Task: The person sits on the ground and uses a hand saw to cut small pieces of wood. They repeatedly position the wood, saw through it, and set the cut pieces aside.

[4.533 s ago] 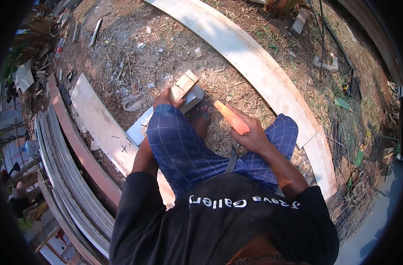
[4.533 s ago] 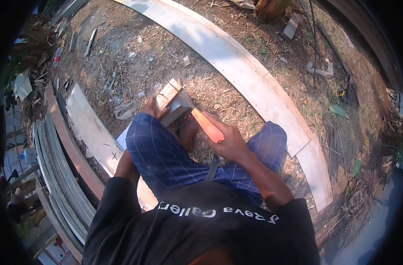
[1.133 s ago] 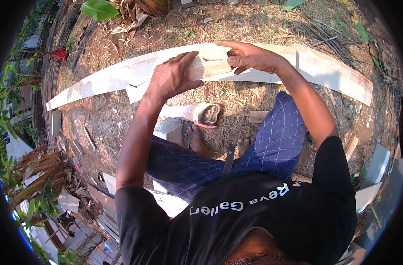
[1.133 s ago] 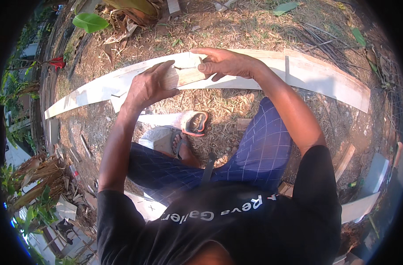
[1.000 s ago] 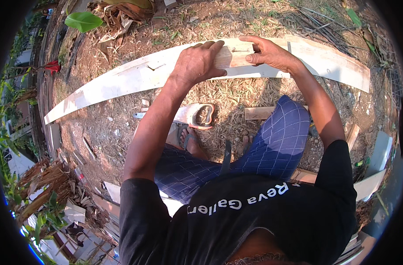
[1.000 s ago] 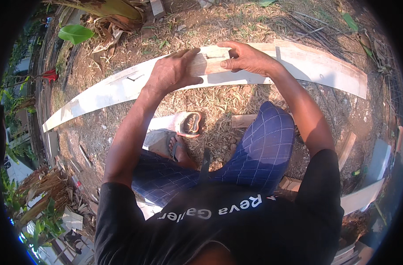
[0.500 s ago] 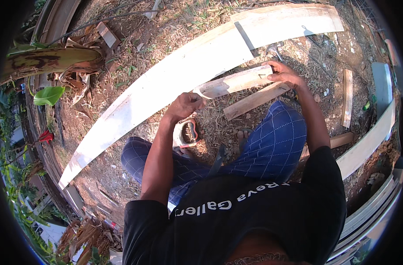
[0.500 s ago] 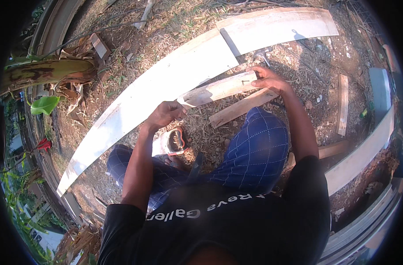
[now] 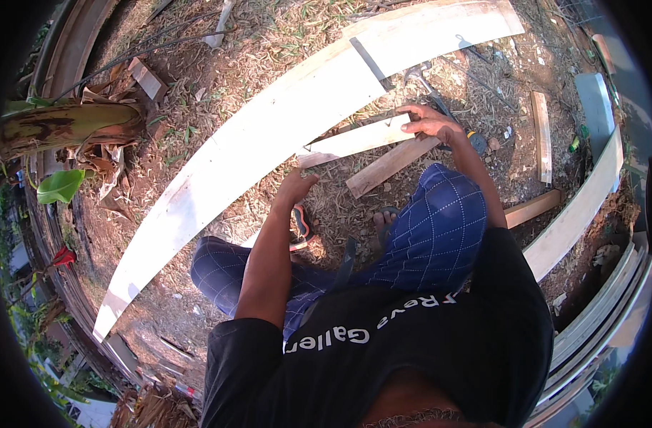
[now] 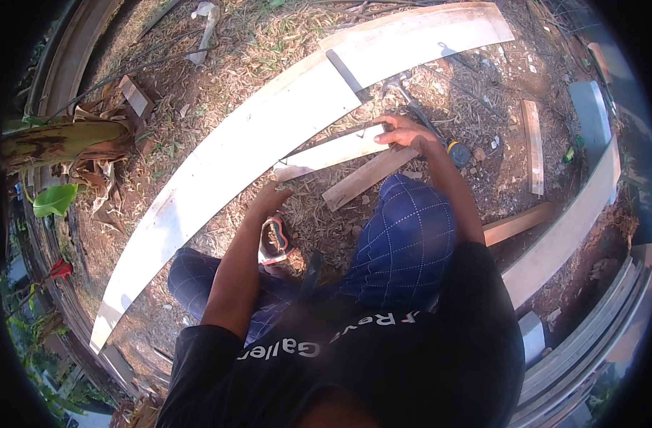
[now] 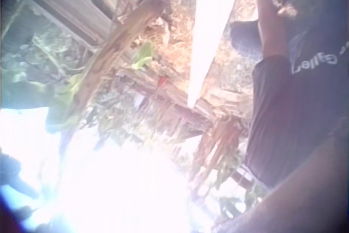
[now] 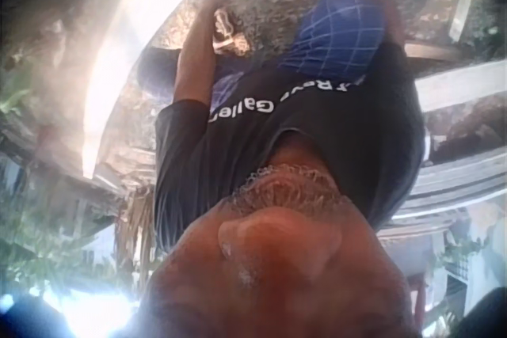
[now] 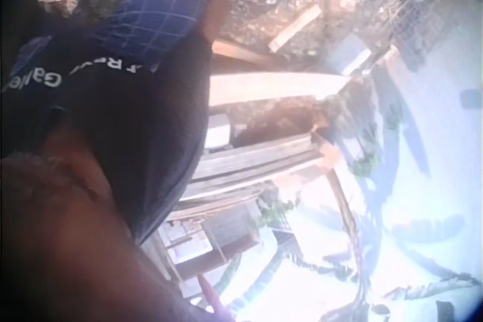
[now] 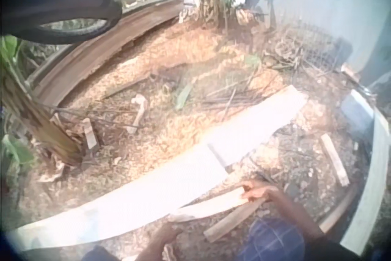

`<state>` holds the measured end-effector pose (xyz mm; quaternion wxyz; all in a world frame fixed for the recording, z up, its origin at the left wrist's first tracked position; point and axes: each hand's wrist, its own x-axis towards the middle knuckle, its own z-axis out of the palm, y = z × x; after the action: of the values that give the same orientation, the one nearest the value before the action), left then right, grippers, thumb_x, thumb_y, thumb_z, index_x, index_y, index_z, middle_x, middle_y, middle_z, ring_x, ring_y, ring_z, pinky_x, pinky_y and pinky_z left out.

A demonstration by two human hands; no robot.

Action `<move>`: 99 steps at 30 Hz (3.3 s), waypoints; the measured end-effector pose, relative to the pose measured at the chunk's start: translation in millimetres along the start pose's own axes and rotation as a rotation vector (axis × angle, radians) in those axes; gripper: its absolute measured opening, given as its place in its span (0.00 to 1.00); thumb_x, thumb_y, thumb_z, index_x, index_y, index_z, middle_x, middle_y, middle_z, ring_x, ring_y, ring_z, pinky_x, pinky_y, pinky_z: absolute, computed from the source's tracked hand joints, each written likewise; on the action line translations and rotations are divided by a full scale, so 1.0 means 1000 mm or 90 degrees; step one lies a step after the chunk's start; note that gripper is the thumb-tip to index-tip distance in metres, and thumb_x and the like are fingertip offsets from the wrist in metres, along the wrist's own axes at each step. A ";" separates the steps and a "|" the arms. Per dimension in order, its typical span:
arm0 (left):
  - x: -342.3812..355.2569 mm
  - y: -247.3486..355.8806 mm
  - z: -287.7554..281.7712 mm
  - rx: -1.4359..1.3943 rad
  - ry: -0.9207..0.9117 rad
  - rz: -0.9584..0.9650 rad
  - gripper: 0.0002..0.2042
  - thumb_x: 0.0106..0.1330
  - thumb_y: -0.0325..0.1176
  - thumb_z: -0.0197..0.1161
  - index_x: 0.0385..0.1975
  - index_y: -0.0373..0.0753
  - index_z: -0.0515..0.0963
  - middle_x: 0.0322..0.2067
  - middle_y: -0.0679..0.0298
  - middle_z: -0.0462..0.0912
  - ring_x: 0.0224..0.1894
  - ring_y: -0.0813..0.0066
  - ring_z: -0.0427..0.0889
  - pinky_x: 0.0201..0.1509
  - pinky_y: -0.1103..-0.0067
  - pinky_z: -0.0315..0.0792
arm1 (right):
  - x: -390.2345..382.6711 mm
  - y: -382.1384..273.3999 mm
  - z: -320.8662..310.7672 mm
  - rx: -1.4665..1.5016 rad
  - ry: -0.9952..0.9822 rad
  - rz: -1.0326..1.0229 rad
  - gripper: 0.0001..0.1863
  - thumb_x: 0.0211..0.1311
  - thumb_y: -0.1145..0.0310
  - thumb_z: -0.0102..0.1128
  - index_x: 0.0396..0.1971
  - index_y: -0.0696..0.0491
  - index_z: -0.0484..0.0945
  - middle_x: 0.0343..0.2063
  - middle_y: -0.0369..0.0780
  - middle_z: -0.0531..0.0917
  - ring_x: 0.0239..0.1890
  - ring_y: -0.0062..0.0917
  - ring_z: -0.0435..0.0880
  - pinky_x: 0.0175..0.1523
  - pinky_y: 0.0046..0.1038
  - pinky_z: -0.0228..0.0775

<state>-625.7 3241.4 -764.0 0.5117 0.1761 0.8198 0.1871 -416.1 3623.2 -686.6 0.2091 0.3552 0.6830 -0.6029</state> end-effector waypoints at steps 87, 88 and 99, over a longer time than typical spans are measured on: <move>0.000 0.253 0.048 0.493 0.068 0.408 0.42 0.56 0.40 0.75 0.73 0.48 0.64 0.63 0.51 0.78 0.60 0.50 0.82 0.63 0.60 0.78 | -0.131 0.117 0.003 -0.055 0.645 0.158 0.27 0.67 0.53 0.64 0.61 0.51 0.77 0.46 0.51 0.87 0.47 0.46 0.88 0.54 0.46 0.76; 0.006 0.260 0.056 0.504 0.066 0.410 0.43 0.55 0.42 0.75 0.73 0.48 0.63 0.62 0.51 0.79 0.59 0.50 0.83 0.62 0.59 0.79 | -0.143 0.136 0.010 -0.095 0.709 0.179 0.25 0.67 0.53 0.64 0.59 0.51 0.78 0.45 0.52 0.87 0.48 0.48 0.87 0.53 0.47 0.76; 0.027 0.295 0.069 0.477 0.059 0.371 0.45 0.55 0.43 0.74 0.76 0.48 0.61 0.69 0.48 0.72 0.65 0.50 0.80 0.69 0.61 0.75 | -0.045 0.080 0.093 0.057 0.475 0.031 0.39 0.63 0.46 0.69 0.64 0.57 0.68 0.53 0.55 0.83 0.57 0.51 0.83 0.60 0.50 0.74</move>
<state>-546.0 3518.5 -669.1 0.3024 0.5625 0.7692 0.0222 -340.8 3523.8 -725.9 -0.0557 0.5754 0.6766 -0.4561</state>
